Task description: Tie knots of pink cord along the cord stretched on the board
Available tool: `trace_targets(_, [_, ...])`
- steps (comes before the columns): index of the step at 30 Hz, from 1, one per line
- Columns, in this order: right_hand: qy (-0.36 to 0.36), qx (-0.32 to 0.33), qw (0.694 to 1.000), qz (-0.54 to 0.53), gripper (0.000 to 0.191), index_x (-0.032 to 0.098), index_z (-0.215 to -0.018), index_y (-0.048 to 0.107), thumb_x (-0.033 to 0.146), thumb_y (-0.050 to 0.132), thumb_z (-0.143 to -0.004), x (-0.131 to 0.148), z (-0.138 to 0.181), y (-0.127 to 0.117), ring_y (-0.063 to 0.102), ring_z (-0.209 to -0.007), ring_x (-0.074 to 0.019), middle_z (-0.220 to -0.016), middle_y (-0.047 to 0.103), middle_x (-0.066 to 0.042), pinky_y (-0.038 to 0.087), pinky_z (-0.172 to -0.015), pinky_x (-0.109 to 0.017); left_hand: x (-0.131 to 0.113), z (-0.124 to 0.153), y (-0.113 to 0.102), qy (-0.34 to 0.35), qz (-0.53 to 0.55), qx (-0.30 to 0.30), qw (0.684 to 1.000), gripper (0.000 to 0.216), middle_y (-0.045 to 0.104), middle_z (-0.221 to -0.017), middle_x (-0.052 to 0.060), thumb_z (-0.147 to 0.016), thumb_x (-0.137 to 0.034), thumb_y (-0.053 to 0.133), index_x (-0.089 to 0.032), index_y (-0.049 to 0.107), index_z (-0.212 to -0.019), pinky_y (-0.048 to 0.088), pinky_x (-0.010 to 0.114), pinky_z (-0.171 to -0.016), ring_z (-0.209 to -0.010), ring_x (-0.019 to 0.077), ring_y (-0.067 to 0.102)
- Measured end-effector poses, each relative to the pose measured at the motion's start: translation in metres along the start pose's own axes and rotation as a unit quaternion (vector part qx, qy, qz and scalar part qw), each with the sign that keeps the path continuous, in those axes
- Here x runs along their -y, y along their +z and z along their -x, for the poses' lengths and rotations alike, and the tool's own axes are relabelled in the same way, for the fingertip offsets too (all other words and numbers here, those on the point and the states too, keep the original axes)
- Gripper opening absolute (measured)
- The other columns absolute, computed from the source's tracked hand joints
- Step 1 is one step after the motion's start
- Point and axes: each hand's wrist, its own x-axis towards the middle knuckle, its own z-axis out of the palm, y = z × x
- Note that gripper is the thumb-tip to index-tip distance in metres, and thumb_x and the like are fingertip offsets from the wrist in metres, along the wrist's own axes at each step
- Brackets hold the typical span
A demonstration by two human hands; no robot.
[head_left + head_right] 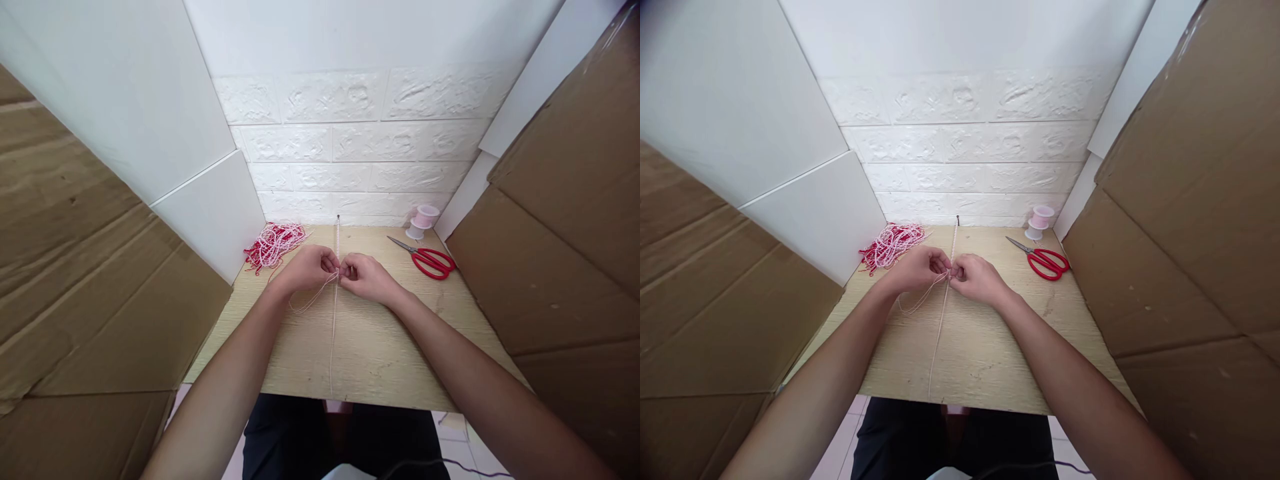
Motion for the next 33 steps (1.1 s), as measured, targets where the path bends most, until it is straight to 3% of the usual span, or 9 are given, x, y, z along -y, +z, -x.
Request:
trace_targets(14, [-0.023, 0.004, 0.999, 0.026, 0.004, 0.017, -0.072, 0.059, 0.016, 0.062, -0.075, 0.0033, 0.0003, -0.0030, 0.050, -0.068, -0.0131, -0.073, 0.059, -0.001, 0.034, -0.063, -0.025, 0.0024, -0.0008, -0.0009, 0.001, -0.006, -0.001, 1.000, 0.024, 0.071, -0.081, 0.005, -0.072, -0.031, 0.068, -0.012, 0.070, -0.088, 0.049, 0.020, -0.060, -0.072, 0.0133, 0.066])
trace_targets(33, [-0.028, 0.006, 0.999, 0.031, 0.002, 0.018, -0.076, 0.061, 0.016, 0.061, -0.076, 0.0035, 0.0006, -0.0070, 0.052, -0.076, -0.0154, -0.077, 0.060, -0.002, 0.037, -0.070, -0.027, 0.0045, -0.0005, -0.0035, 0.001, -0.008, 0.001, 1.000, 0.022, 0.071, -0.082, 0.004, -0.071, -0.025, 0.065, -0.013, 0.070, -0.089, 0.050, 0.019, -0.061, -0.073, 0.0135, 0.067])
